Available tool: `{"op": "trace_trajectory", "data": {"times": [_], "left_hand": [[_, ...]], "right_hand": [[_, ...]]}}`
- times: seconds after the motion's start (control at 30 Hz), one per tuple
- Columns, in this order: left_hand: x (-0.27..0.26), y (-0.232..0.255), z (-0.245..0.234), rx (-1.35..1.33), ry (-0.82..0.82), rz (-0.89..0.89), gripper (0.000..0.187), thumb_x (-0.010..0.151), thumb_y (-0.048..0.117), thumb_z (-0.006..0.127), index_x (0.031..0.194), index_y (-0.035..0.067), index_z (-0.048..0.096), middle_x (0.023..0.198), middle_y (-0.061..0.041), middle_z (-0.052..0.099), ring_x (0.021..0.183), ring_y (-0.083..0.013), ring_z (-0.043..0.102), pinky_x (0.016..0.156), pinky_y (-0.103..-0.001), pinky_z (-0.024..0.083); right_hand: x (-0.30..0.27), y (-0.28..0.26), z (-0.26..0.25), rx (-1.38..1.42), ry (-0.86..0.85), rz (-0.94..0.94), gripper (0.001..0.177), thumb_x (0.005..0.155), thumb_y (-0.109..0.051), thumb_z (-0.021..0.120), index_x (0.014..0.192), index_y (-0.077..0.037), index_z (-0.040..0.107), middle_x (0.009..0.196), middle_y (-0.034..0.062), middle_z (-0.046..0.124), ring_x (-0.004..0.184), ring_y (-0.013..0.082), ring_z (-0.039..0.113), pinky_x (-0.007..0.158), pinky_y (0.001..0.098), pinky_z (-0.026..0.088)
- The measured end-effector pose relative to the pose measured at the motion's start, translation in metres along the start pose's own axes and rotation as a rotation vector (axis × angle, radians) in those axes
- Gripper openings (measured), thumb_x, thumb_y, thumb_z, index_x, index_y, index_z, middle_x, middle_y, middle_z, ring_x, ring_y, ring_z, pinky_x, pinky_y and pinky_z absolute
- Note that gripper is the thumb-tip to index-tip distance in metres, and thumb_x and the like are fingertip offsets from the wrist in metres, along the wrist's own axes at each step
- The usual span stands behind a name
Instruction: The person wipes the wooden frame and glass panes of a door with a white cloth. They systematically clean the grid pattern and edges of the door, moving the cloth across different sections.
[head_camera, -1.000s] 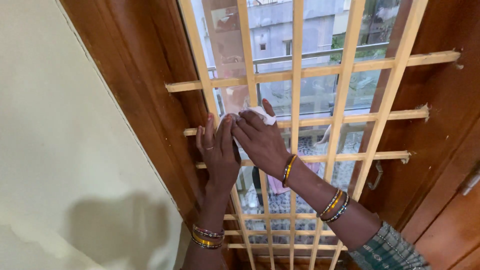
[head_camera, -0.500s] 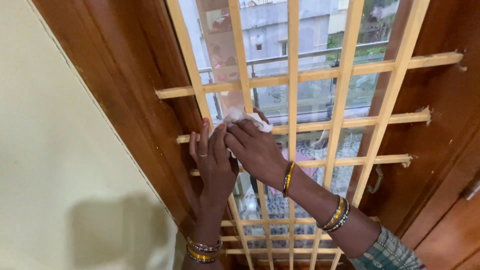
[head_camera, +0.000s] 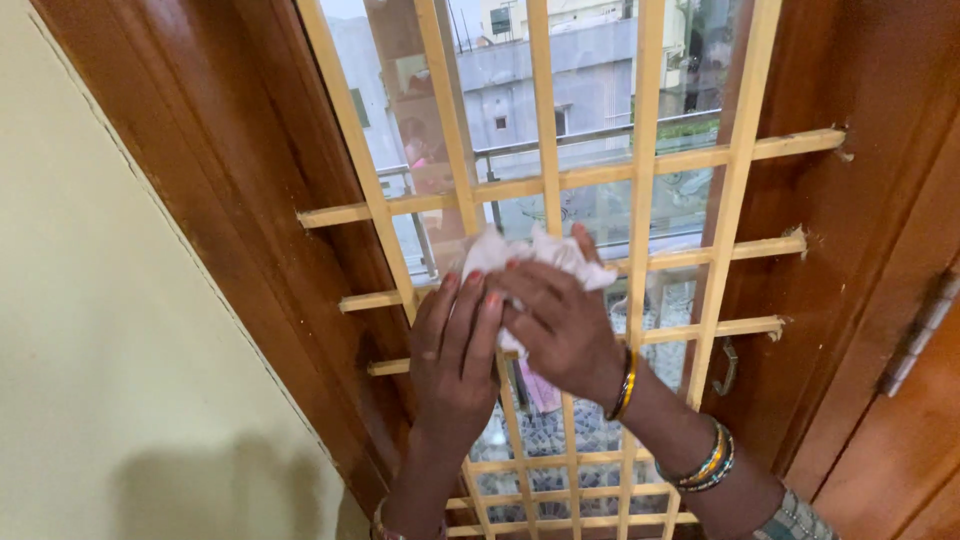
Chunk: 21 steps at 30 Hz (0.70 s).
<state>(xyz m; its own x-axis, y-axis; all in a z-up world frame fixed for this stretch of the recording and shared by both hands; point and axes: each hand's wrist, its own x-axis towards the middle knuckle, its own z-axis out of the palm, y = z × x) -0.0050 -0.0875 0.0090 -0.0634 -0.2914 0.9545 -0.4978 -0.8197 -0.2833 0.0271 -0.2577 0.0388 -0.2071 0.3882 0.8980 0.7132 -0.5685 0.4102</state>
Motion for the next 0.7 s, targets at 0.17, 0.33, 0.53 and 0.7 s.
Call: {"op": "trace_trajectory", "data": {"times": [0.17, 0.33, 0.53, 0.7], "left_hand": [[0.022, -0.003, 0.034, 0.038, -0.131, -0.06, 0.049, 0.09, -0.008, 0.061, 0.139, -0.003, 0.058, 0.139, -0.019, 0.064, 0.146, -0.0325, 0.047, 0.121, -0.058, 0.032], [0.003, 0.003, 0.05, 0.056, -0.105, -0.057, 0.044, 0.092, -0.007, 0.065, 0.135, -0.002, 0.059, 0.13, -0.016, 0.067, 0.144, -0.027, 0.049, 0.122, -0.06, 0.027], [0.015, -0.004, 0.042, 0.05, -0.051, 0.009, 0.046, 0.096, -0.003, 0.069, 0.139, 0.008, 0.058, 0.123, -0.01, 0.068, 0.141, -0.0251, 0.053, 0.123, -0.055, 0.028], [0.021, -0.022, 0.05, 0.127, -0.079, 0.006, 0.053, 0.094, -0.008, 0.064, 0.144, 0.004, 0.052, 0.135, -0.012, 0.065, 0.143, -0.0264, 0.053, 0.123, -0.057, 0.025]], "right_hand": [[0.008, 0.029, 0.002, -0.114, -0.266, 0.091, 0.029, 0.084, 0.001, 0.06, 0.112, -0.004, 0.065, 0.128, 0.0097, 0.066, 0.133, 0.028, 0.059, 0.119, 0.0726, 0.013], [-0.02, 0.032, 0.013, -0.045, -0.277, 0.055, 0.025, 0.088, -0.001, 0.061, 0.112, -0.002, 0.064, 0.113, 0.0084, 0.066, 0.123, 0.0265, 0.061, 0.121, 0.0735, 0.014], [-0.014, 0.041, 0.0, 0.019, -0.167, 0.056, 0.032, 0.082, 0.005, 0.06, 0.111, -0.005, 0.065, 0.105, 0.0064, 0.066, 0.111, 0.0236, 0.062, 0.125, 0.0723, 0.018], [0.0, 0.041, 0.013, -0.131, -0.148, 0.047, 0.033, 0.088, -0.002, 0.061, 0.121, -0.004, 0.066, 0.124, 0.0098, 0.068, 0.118, 0.027, 0.061, 0.118, 0.0689, 0.019]]}}
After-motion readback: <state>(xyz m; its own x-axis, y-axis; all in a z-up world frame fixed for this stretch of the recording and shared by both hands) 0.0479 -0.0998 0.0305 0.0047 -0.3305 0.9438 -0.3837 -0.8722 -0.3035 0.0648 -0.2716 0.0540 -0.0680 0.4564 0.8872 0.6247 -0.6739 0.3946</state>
